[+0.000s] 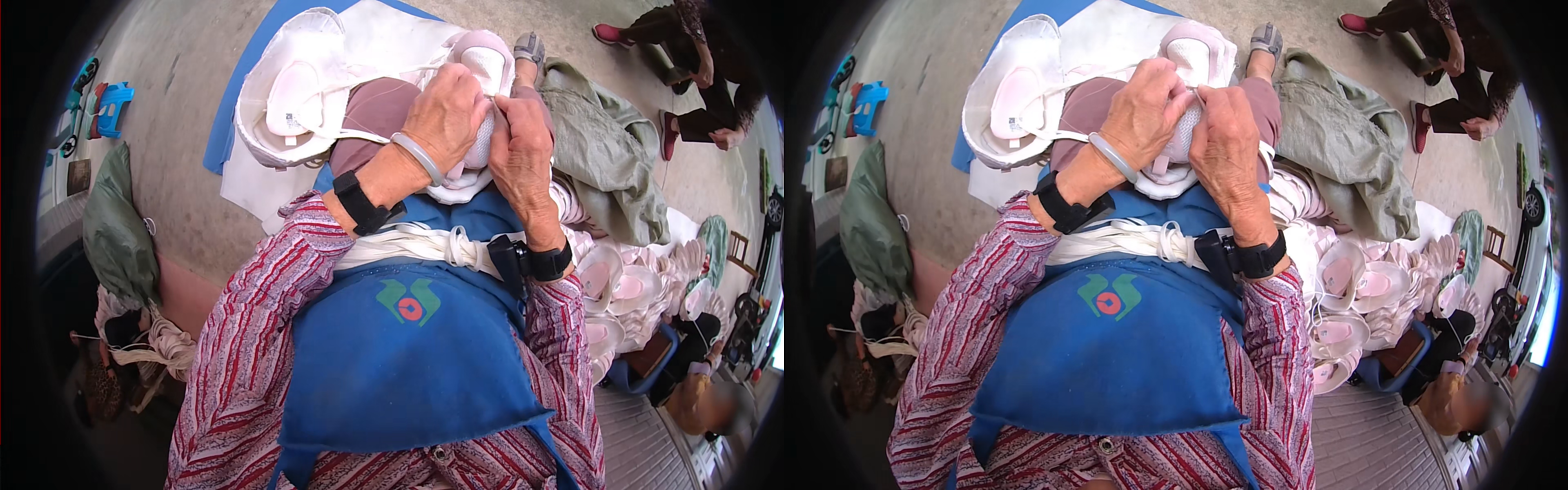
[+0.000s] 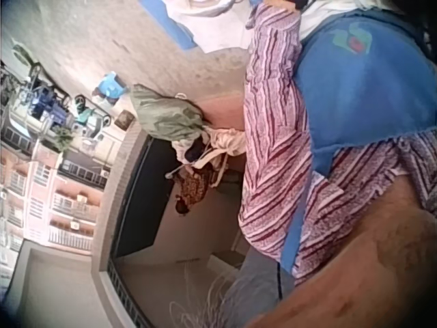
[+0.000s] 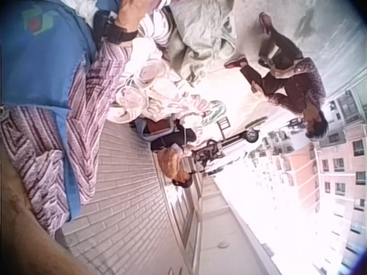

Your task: Lacing and prepping new shoes in a manufacturing environment.

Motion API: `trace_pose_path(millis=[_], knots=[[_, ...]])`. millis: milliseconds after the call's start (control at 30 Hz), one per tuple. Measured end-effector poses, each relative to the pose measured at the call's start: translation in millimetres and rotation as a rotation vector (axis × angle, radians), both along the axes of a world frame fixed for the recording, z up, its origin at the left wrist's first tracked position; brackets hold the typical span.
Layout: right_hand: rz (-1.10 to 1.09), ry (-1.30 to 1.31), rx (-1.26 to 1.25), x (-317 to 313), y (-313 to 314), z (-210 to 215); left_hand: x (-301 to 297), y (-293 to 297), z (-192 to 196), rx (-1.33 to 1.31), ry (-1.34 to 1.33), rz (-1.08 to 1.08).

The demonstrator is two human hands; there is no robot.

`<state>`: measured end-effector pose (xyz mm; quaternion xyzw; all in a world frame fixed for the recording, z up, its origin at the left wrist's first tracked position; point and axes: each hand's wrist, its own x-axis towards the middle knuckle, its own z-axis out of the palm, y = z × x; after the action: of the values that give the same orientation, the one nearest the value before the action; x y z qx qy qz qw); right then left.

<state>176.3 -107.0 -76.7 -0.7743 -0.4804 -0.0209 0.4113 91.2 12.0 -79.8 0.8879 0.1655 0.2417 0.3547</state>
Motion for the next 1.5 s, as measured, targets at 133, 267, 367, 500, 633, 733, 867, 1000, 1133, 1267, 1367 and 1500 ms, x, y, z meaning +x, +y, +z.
trace_pose_path(millis=[133, 267, 367, 500, 633, 733, 867, 1000, 1133, 1267, 1367, 1500], knots=[[-0.043, 0.113, 0.001, -4, -2, 5, 2, 3, 3, -0.028, -0.037, -0.004], [-0.059, -0.123, 0.045, -3, -1, 25, -20, 18, 1, -0.152, -0.073, -0.053], [0.041, -0.277, -0.106, 0, 12, 28, -24, 18, 2, -0.182, -0.055, -0.076], [0.079, -0.385, -0.186, 6, 20, 20, -24, 20, -2, -0.127, -0.1, -0.054], [0.068, -0.301, -0.123, 3, 19, 29, -28, 19, 4, 0.022, -0.037, -0.001], [0.45, 0.345, -0.046, -38, 10, 76, -39, 26, 1, 0.14, 0.031, 0.071], [0.275, 0.399, -0.065, -41, 11, 67, -25, 20, 6, 0.151, 0.15, 0.068], [-0.063, 0.173, -0.137, -23, 29, 43, -19, 22, 12, 0.148, 0.253, 0.069], [-0.104, -0.008, -0.287, -19, 37, 19, -22, 28, 5, 0.184, 0.214, 0.051], [-0.14, -0.031, -0.352, -20, 39, 14, -24, 38, 4, 0.089, 0.187, -0.061], [-0.136, -0.082, -0.313, -18, 39, 4, -24, 45, 3, 0.045, 0.178, -0.127], [-0.123, -0.175, -0.276, -19, 37, 2, -24, 48, 4, -0.043, 0.153, -0.148]])
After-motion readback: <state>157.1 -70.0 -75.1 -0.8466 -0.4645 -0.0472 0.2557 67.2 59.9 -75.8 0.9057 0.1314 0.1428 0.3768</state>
